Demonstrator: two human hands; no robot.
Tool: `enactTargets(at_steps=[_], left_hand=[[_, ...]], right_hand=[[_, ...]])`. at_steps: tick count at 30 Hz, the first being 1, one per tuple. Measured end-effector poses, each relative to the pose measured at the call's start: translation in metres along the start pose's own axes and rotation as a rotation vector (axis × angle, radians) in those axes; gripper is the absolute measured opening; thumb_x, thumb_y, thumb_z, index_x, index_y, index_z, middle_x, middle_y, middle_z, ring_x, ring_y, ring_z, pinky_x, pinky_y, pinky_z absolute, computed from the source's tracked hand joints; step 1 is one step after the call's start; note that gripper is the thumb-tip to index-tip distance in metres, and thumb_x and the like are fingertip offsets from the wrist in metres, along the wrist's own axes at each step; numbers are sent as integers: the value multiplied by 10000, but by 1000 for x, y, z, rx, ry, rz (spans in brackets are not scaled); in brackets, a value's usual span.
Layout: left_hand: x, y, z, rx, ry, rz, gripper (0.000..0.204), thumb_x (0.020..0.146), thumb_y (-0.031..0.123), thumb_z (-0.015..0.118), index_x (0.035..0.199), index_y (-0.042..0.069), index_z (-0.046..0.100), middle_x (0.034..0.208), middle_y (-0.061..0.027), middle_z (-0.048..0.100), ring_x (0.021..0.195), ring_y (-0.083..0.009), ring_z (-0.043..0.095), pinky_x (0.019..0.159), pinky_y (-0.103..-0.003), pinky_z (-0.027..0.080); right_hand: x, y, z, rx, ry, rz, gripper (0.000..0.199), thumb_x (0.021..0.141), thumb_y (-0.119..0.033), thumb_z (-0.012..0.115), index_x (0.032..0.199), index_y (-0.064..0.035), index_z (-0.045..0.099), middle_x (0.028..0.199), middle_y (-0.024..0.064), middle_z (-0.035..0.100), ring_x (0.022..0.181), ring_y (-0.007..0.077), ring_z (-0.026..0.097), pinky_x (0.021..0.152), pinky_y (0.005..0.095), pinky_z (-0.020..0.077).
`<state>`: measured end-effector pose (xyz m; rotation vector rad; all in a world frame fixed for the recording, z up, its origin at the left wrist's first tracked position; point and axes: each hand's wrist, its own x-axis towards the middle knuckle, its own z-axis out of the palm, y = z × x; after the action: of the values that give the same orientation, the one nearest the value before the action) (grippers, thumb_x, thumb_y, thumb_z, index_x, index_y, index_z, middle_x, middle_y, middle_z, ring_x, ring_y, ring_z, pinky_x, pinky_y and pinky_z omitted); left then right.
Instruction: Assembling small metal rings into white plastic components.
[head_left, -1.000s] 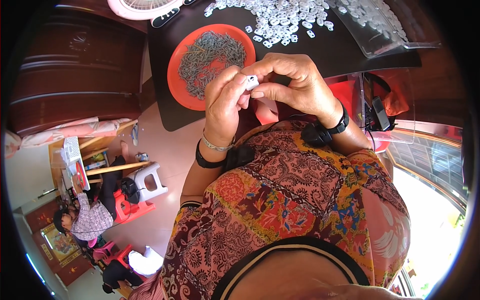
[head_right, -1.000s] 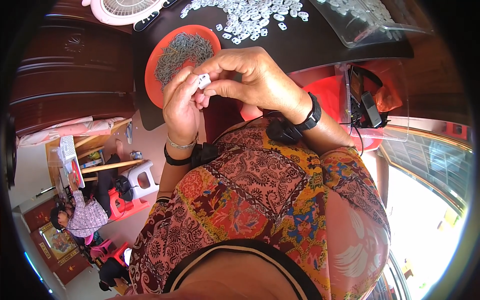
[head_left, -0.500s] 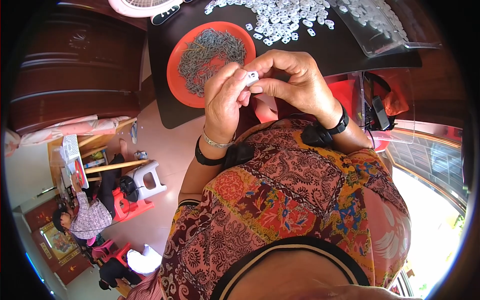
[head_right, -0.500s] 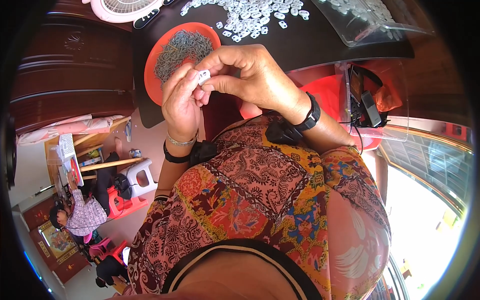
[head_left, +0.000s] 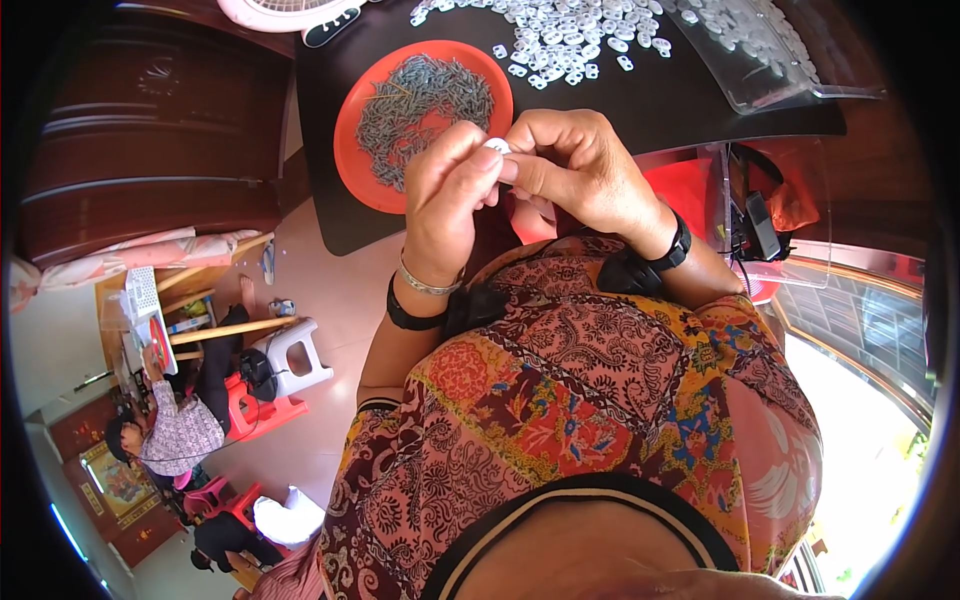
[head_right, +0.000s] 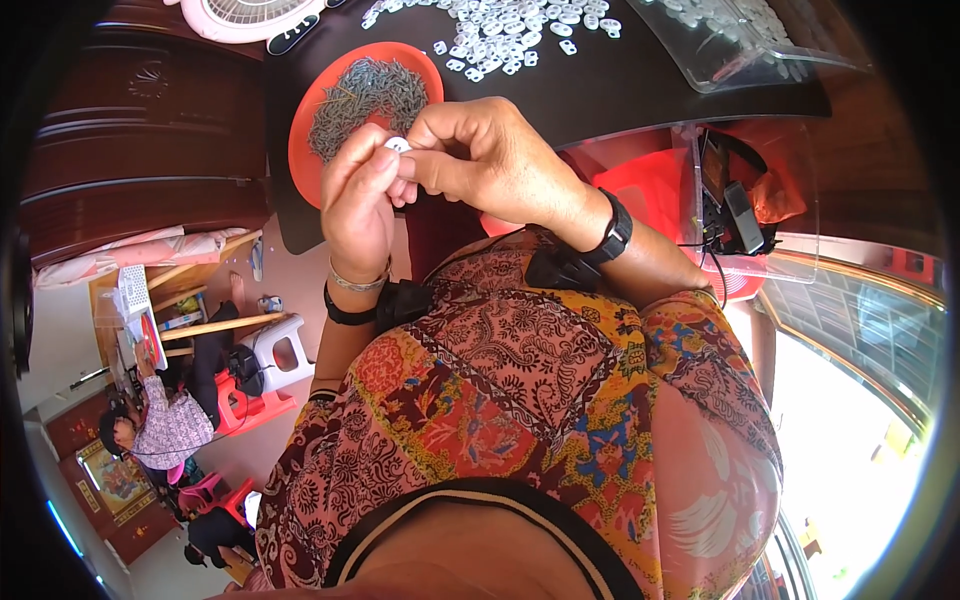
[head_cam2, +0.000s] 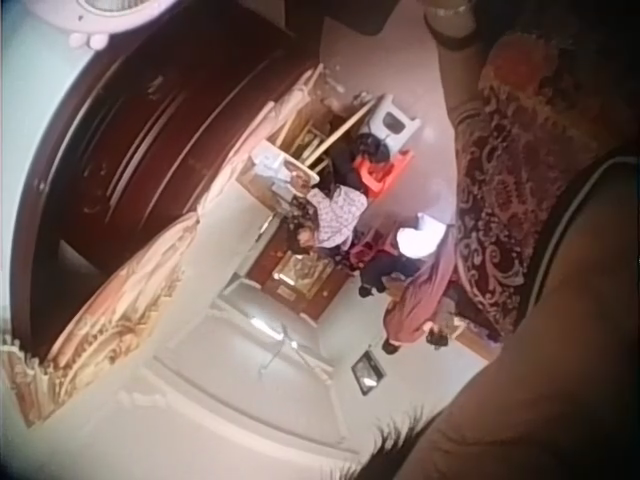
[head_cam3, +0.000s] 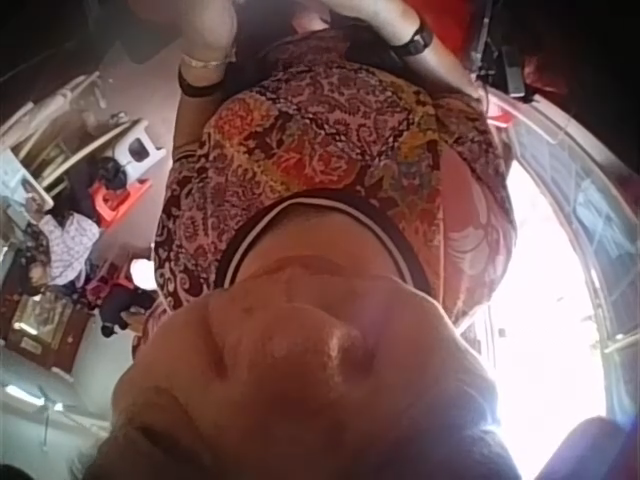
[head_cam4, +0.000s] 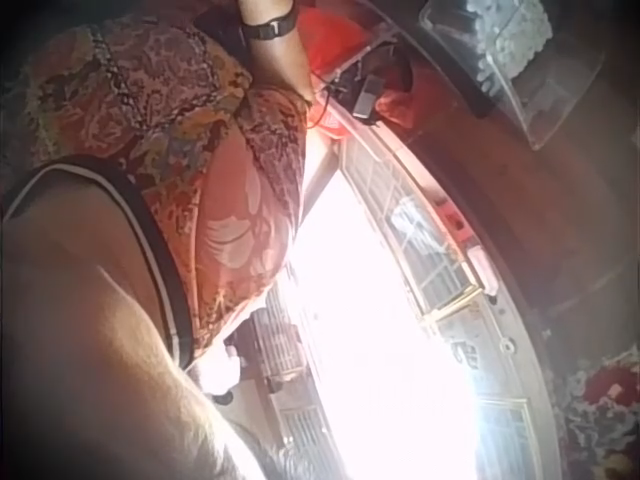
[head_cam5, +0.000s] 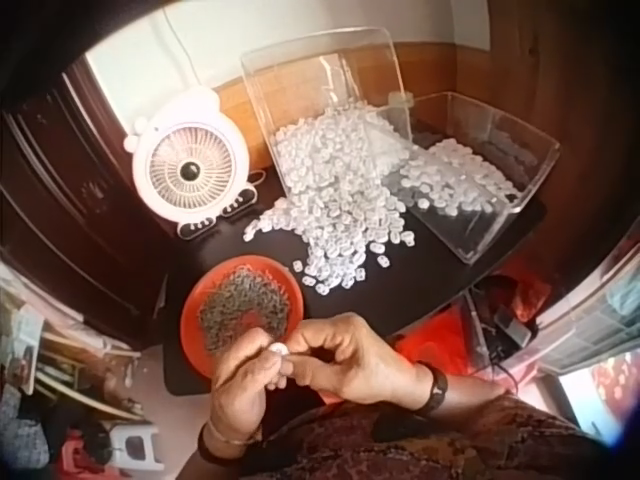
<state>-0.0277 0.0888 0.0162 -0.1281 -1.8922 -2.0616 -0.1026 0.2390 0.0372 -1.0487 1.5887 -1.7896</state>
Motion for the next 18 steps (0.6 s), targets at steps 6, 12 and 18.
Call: enactTargets(at_steps=[6,12,18], left_hand=[[-1,2,6,-223,193,101,252,890,200,498,717,16,500,628,-12,464,533,-66,407,482,-203,319],[-6,7,5,-250,285,113,240,896,183,479,725,15,489,635,-14,455,540,-69,413,460,-214,319],[-4,12,-8,-173,200,51,279,927,209,451,722,23,486,632,-17,461,545,-76,429,492,-214,347]], right_hand=[[15,-3,14,128,18,-48,149,868,-49,637,737,4,588,681,17,619,628,48,588,532,192,447],[19,8,26,112,51,-131,146,857,-28,633,725,3,578,669,9,606,616,44,581,524,188,436],[23,4,14,217,-109,41,171,923,-133,567,815,-7,609,746,13,634,670,44,574,547,188,437]])
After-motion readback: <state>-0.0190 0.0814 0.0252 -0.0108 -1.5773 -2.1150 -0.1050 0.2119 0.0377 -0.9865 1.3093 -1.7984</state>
